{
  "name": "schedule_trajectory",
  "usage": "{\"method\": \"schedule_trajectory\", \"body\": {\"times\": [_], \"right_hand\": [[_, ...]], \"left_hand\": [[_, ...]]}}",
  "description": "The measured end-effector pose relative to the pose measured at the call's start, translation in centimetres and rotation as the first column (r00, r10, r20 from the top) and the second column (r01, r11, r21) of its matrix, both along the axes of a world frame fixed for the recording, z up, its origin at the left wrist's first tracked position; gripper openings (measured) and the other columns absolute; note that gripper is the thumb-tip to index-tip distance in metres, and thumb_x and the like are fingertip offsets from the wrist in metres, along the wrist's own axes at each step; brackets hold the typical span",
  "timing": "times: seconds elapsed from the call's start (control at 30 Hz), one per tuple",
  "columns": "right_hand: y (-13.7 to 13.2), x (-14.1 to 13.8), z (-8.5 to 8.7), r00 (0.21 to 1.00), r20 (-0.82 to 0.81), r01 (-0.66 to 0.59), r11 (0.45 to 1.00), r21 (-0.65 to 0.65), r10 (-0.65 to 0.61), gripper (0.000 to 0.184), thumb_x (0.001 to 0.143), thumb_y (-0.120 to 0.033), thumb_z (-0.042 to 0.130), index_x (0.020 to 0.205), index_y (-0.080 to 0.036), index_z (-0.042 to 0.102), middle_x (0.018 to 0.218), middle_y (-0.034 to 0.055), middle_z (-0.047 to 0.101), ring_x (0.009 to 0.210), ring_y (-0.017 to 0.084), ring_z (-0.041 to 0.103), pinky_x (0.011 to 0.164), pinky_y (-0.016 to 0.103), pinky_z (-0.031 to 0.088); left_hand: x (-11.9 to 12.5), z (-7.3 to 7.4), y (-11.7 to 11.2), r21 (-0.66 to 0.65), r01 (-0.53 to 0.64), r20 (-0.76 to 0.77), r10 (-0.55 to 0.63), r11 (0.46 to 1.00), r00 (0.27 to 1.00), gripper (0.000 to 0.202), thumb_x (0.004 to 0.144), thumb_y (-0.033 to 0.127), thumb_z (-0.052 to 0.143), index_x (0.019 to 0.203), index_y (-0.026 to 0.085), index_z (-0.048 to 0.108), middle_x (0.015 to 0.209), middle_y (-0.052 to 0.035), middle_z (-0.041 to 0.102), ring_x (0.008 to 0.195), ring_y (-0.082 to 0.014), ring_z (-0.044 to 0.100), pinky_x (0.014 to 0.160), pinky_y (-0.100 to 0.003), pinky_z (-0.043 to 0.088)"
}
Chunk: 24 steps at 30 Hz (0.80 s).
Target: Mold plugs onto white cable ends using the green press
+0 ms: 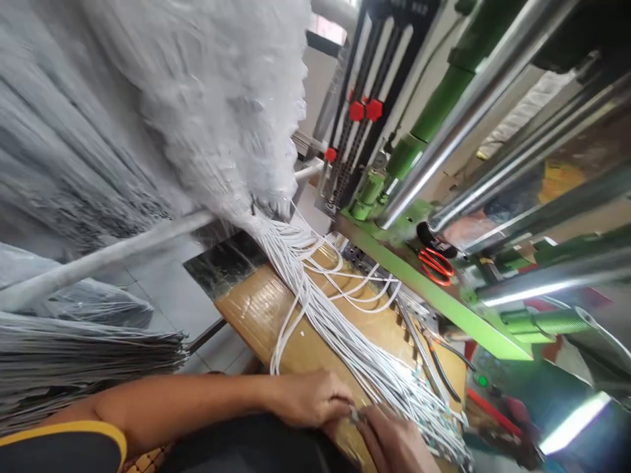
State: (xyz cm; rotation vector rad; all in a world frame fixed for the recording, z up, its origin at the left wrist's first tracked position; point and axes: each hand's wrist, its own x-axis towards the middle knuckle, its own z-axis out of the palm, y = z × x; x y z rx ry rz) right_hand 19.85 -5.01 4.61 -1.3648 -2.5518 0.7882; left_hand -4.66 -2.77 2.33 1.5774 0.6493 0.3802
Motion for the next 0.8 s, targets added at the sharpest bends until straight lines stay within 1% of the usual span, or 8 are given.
{"method": "schedule_trajectory", "body": {"times": [0.1,0.2,0.3,0.37,0.43,0.57,0.7,0.8], "right_hand": [[1.3,-0.2,1.9,0.958,-0.158,0.213,0.964,-0.161,-0.238,0.034,0.092,-0.041,0.048,0.117,-0.024,0.064,0.106,0.0077,0.072,0.093,0.021,0.069,0.084,0.03,0.054],[1.2,-1.3,1.7,0.823,-0.321,0.389,0.876,-0.285,-0.469,0.048,0.097,-0.042,0.035,0.142,-0.026,0.042,0.141,0.0085,0.051,0.124,0.022,0.053,0.105,0.041,0.043],[0.3,-3.6,0.3,0.843,-0.365,0.305,0.909,-0.282,-0.396,0.052,0.098,-0.039,0.036,0.148,-0.025,0.03,0.153,0.0051,0.035,0.139,0.021,0.034,0.115,0.042,0.03],[0.6,-4.2,-0.4,0.881,-0.365,0.229,0.946,-0.227,-0.301,0.051,0.097,-0.036,0.038,0.146,-0.024,0.034,0.151,0.0046,0.039,0.139,0.019,0.034,0.115,0.038,0.031],[2.1,-3.1,-0.7,0.896,-0.295,0.316,0.943,-0.104,-0.333,0.043,0.098,-0.033,0.037,0.138,-0.022,0.047,0.142,0.007,0.05,0.131,0.019,0.044,0.111,0.035,0.037],[6.5,2.6,-0.8,0.79,0.225,0.508,0.815,0.278,-0.569,0.037,0.093,-0.019,0.037,0.121,-0.012,0.061,0.119,0.0165,0.062,0.114,0.027,0.054,0.101,0.044,0.04],[8.5,6.2,-1.6,0.782,0.388,0.434,0.872,0.225,-0.489,0.036,0.084,-0.013,0.048,0.117,-0.011,0.063,0.102,0.0141,0.066,0.102,0.028,0.058,0.091,0.037,0.045],[8.3,6.8,-1.6,0.789,0.408,0.413,0.888,0.201,-0.459,0.039,0.081,-0.011,0.05,0.118,-0.011,0.061,0.103,0.0143,0.065,0.101,0.027,0.058,0.089,0.035,0.045]], "left_hand": [[0.2,0.5,0.7,-0.242,0.0,0.078,0.02,0.97,0.997,0.041,0.093,0.048,0.043,0.072,0.016,0.056,0.054,0.0038,0.046,0.048,-0.0089,0.041,0.048,-0.019,0.033],[0.8,0.2,1.3,-0.422,0.045,0.178,0.033,0.906,0.984,0.046,0.088,0.059,0.047,0.08,0.015,0.057,0.059,0.0035,0.049,0.046,-0.0076,0.038,0.045,-0.019,0.03],[1.9,-0.1,1.6,-0.516,0.016,0.256,0.136,0.856,0.957,0.048,0.08,0.061,0.059,0.092,0.014,0.061,0.06,0.0049,0.047,0.046,-0.0063,0.034,0.045,-0.02,0.026],[2.4,-0.2,1.8,-0.556,-0.024,0.251,0.195,0.831,0.948,0.046,0.078,0.057,0.064,0.09,0.014,0.062,0.056,0.0066,0.042,0.046,-0.0062,0.031,0.046,-0.02,0.023],[2.7,-0.2,2.1,-0.581,-0.088,0.194,0.243,0.809,0.95,0.038,0.077,0.05,0.068,0.081,0.013,0.062,0.055,0.0063,0.041,0.047,-0.006,0.031,0.046,-0.021,0.021],[2.5,0.1,3.1,-0.633,-0.233,0.092,0.371,0.738,0.924,0.03,0.073,0.038,0.075,0.073,0.013,0.059,0.066,0.0014,0.055,0.053,-0.0056,0.04,0.049,-0.02,0.024],[2.3,0.1,3.8,-0.727,-0.259,0.09,0.462,0.636,0.882,0.031,0.067,0.033,0.08,0.081,0.014,0.059,0.079,-0.0013,0.061,0.057,-0.0044,0.042,0.052,-0.018,0.028],[2.2,0.1,4.1,-0.705,-0.257,0.118,0.467,0.66,0.876,0.028,0.069,0.031,0.077,0.081,0.013,0.059,0.076,0.0002,0.059,0.053,-0.0029,0.035,0.049,-0.018,0.022]]}}
